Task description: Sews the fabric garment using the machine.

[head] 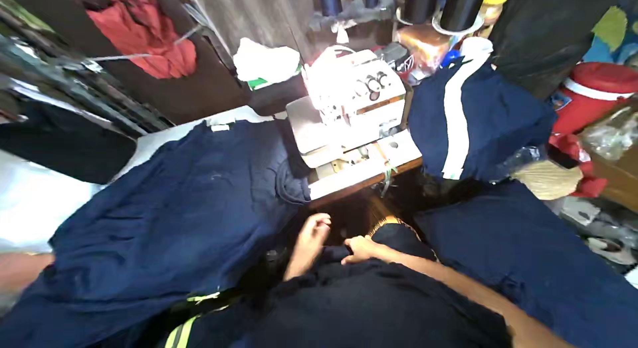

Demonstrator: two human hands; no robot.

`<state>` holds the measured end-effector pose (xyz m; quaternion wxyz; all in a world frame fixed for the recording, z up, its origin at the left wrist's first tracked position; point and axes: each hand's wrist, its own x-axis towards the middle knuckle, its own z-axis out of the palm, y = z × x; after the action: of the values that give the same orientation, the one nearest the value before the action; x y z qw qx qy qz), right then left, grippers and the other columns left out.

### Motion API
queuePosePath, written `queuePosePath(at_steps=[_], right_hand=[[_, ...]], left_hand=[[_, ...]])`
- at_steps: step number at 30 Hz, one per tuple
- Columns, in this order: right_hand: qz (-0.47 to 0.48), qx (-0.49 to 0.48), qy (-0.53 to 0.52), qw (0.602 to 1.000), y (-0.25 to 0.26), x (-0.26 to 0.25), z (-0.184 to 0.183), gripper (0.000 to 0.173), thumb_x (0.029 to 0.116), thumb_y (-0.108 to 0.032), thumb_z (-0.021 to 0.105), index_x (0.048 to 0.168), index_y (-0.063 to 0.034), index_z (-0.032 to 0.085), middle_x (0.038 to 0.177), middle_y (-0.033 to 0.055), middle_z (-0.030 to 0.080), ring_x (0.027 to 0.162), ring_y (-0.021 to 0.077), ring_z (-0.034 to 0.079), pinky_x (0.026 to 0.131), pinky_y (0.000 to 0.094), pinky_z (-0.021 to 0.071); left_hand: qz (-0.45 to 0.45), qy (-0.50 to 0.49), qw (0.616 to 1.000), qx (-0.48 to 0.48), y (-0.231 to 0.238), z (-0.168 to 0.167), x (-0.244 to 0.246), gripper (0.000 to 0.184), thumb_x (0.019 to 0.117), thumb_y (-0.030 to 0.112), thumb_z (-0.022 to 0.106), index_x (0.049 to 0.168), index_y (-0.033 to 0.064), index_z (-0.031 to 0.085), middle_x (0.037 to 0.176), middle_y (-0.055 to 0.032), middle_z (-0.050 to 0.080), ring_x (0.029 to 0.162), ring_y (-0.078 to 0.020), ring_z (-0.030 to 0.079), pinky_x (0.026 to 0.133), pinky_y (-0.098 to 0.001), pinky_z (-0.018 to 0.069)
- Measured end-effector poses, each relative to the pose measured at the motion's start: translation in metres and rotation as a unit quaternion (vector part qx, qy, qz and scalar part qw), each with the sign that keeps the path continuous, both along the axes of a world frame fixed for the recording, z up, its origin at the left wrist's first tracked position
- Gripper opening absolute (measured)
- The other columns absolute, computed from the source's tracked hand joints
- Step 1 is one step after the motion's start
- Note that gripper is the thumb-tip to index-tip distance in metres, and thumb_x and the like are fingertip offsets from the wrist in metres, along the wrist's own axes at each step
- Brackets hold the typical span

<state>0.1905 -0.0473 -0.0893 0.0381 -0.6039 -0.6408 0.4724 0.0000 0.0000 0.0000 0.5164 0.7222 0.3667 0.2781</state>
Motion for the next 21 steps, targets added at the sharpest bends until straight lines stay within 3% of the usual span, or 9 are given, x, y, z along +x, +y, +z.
queuePosePath(at_steps=[2,4,6,8,10,13,15,19,21], right_hand=[[0.006,0.003,0.015,1.0,-0.003,0.012,0.0,0.052,0.0923,-0.04,0.076,0.121,0.0032,0.069,0.119,0.029,0.067,0.116,0.0459,0.062,0.1,0.0676,0.0449],[0.032,-0.018,-0.012,0.999,0.003,0.038,0.027,0.042,0.0888,-0.036,0.08,0.111,-0.0004,0.073,0.11,0.0248,0.07,0.108,0.043,0.065,0.092,0.0676,0.0486],[0.055,-0.066,-0.025,0.996,0.008,0.074,0.042,0.038,0.0883,-0.032,0.081,0.108,-0.0001,0.074,0.107,0.0244,0.07,0.105,0.0423,0.066,0.091,0.0685,0.0477],[0.03,-0.086,0.018,0.996,0.003,0.113,0.039,0.031,0.0882,-0.023,0.081,0.1,0.0045,0.073,0.099,0.0238,0.07,0.097,0.0382,0.065,0.089,0.0646,0.0475],[-0.034,-0.081,0.056,0.995,-0.011,0.15,0.035,0.027,0.0867,-0.016,0.081,0.096,0.0072,0.071,0.095,0.0221,0.069,0.091,0.0331,0.064,0.087,0.0592,0.049],[-0.157,-0.07,0.12,0.978,-0.035,0.184,0.023,0.023,0.0884,-0.01,0.078,0.1,0.0078,0.069,0.095,0.0164,0.068,0.087,0.0203,0.062,0.087,0.0443,0.0515],[-0.241,-0.064,0.166,0.954,-0.048,0.186,0.017,0.021,0.0892,-0.008,0.077,0.101,0.0064,0.067,0.093,0.0112,0.067,0.082,0.0122,0.062,0.083,0.0345,0.0533],[-0.399,-0.064,0.21,0.89,-0.063,0.177,0.022,0.026,0.0883,-0.006,0.078,0.109,0.0059,0.067,0.096,0.0108,0.069,0.082,0.0106,0.065,0.082,0.0305,0.056],[-0.474,-0.048,0.248,0.843,-0.066,0.172,0.035,0.021,0.0891,-0.003,0.076,0.107,0.0035,0.068,0.091,0.008,0.071,0.078,0.0105,0.068,0.077,0.0297,0.0583]], left_hand=[[-0.047,0.305,0.951,0.028,-0.012,-0.053,0.01,0.047,0.1025,0.024,0.058,0.146,0.0064,0.055,0.146,-0.0191,0.055,0.139,-0.0368,0.049,0.116,-0.0588,0.0342],[-0.066,0.434,0.898,0.006,-0.019,-0.064,0.011,0.045,0.1025,0.033,0.061,0.143,0.0122,0.06,0.146,-0.0199,0.056,0.141,-0.0455,0.043,0.116,-0.0687,0.0254],[-0.086,0.45,0.889,-0.019,-0.01,-0.053,0.013,0.035,0.1029,0.032,0.06,0.128,0.0097,0.07,0.136,-0.0187,0.063,0.138,-0.0467,0.044,0.113,-0.0692,0.0269],[-0.096,0.409,0.906,-0.04,0.0,-0.045,0.01,0.031,0.1053,0.027,0.057,0.121,0.0032,0.07,0.126,-0.0206,0.067,0.131,-0.0433,0.052,0.111,-0.0646,0.0323],[-0.074,0.337,0.938,-0.033,0.007,-0.044,0.002,0.028,0.1075,0.019,0.051,0.115,-0.0032,0.067,0.111,-0.0232,0.069,0.11,-0.0362,0.065,0.1,-0.056,0.0469],[-0.052,0.281,0.957,-0.056,0.013,-0.05,-0.01,0.026,0.1071,0.016,0.05,0.109,-0.0049,0.065,0.1,-0.0191,0.068,0.096,-0.0265,0.065,0.091,-0.048,0.0502],[-0.059,0.316,0.944,-0.073,0.017,-0.049,-0.015,0.025,0.1057,0.019,0.055,0.109,-0.0028,0.067,0.101,-0.018,0.068,0.097,-0.0265,0.065,0.092,-0.0489,0.0497],[-0.136,0.462,0.868,-0.117,0.032,-0.034,-0.029,0.033,0.1062,0.027,0.056,0.12,-0.001,0.067,0.117,-0.0248,0.067,0.115,-0.0389,0.062,0.103,-0.0588,0.0435],[-0.162,0.423,0.885,-0.107,0.034,-0.017,-0.047,0.031,0.1057,0.022,0.057,0.117,-0.0051,0.067,0.11,-0.0256,0.068,0.107,-0.0369,0.065,0.098,-0.0561,0.0464]])
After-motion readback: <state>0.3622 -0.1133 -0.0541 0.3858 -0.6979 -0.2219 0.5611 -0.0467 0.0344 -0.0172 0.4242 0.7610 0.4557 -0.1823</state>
